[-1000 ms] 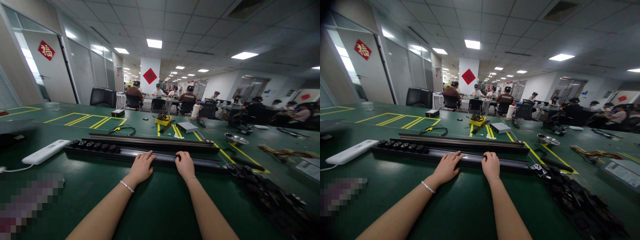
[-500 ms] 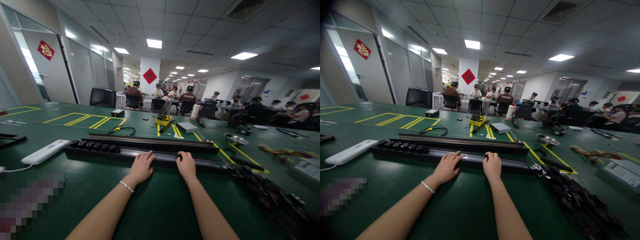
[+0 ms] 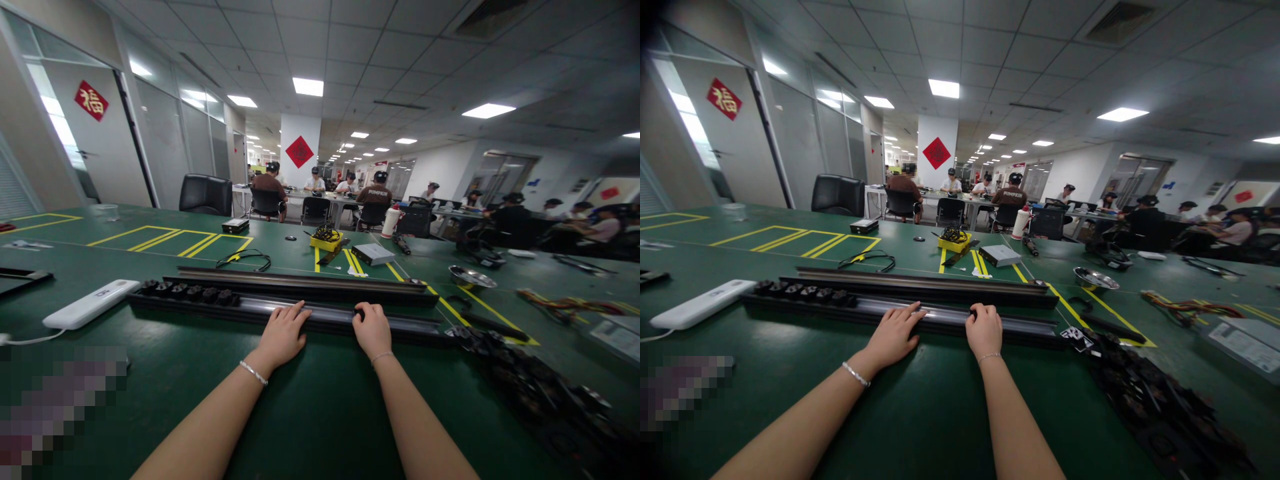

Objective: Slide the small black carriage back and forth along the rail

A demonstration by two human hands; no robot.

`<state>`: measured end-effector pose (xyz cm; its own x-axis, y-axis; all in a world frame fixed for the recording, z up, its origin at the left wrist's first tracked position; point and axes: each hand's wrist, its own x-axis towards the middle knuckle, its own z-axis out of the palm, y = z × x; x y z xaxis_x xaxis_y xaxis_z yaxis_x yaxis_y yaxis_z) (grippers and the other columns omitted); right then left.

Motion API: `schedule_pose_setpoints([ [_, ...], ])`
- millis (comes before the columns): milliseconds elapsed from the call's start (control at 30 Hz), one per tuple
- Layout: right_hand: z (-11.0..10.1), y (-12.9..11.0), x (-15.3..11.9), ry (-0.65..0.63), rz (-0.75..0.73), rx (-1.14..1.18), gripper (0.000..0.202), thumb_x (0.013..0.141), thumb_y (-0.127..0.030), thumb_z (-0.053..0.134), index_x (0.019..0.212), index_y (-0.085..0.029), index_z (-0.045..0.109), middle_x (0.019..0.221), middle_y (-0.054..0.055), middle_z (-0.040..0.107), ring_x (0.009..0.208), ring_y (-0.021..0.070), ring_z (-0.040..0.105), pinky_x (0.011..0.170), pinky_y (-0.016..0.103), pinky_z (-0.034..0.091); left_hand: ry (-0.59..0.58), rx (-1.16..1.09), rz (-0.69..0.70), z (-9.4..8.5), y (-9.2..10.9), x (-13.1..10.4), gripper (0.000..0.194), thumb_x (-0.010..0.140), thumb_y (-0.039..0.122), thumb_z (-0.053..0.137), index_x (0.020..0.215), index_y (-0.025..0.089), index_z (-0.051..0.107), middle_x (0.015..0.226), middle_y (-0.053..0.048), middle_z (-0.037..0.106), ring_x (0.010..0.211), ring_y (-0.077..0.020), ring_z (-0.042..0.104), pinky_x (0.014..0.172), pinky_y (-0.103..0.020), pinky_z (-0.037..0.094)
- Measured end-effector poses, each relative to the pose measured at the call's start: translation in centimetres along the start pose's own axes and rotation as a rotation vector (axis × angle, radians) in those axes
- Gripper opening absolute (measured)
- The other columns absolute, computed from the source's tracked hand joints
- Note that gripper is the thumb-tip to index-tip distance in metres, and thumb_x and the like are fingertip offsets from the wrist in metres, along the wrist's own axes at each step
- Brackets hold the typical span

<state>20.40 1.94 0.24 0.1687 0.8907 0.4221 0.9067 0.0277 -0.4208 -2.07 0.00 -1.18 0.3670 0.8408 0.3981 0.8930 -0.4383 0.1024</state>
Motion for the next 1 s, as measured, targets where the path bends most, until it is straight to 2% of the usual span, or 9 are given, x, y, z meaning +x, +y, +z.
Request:
schedule_pose_setpoints([
  [233, 0.12, 0.33, 0.09, -0.002, 0.006, 0.002, 0.024, 0.075, -0.021, 0.045, 0.092, -0.023, 0.062, 0.094, 0.005, 0.051, 0.085, 0.0171, 0.051, 0.077, 0.028, 0.037, -0.015, 0.006, 0.004, -0.04, -0.08, -0.06, 0.054, 0.072, 0.028, 0.052, 0.125, 0.029, 0.04, 0.139, -0.004, 0.038, 0.12, -0.0217, 0.04, 0.1, -0.04, 0.027],
  [400, 0.07, 0.48, 0.2, 0.007, 0.001, -0.022, 0.03, 0.075, -0.022, 0.046, 0.101, -0.02, 0.06, 0.097, 0.006, 0.053, 0.089, 0.0178, 0.052, 0.081, 0.028, 0.036, -0.011, 0.011, 0.001, -0.13, 0.01, -0.04, 0.053, 0.072, 0.027, 0.052, 0.125, 0.029, 0.04, 0.138, -0.003, 0.038, 0.12, -0.0215, 0.04, 0.099, -0.039, 0.027],
  [567, -0.08, 0.35, 0.12, 0.012, -0.014, -0.036, 0.027, 0.075, -0.023, 0.044, 0.097, -0.019, 0.061, 0.098, 0.007, 0.055, 0.092, 0.0192, 0.051, 0.086, 0.031, 0.034, -0.023, 0.007, 0.0, -0.3, 0.13, -0.02, 0.053, 0.073, 0.027, 0.051, 0.125, 0.029, 0.04, 0.138, -0.003, 0.038, 0.12, -0.0217, 0.04, 0.1, -0.039, 0.026],
  [1000, -0.27, 0.69, 0.23, 0.004, 0.016, -0.026, 0.027, 0.075, -0.022, 0.042, 0.096, -0.018, 0.059, 0.101, 0.007, 0.058, 0.094, 0.0195, 0.052, 0.086, 0.031, 0.035, -0.008, 0.01, 0.008, -0.2, 0.05, -0.03, 0.052, 0.073, 0.027, 0.05, 0.124, 0.028, 0.041, 0.138, -0.004, 0.039, 0.119, -0.0212, 0.041, 0.099, -0.039, 0.027],
])
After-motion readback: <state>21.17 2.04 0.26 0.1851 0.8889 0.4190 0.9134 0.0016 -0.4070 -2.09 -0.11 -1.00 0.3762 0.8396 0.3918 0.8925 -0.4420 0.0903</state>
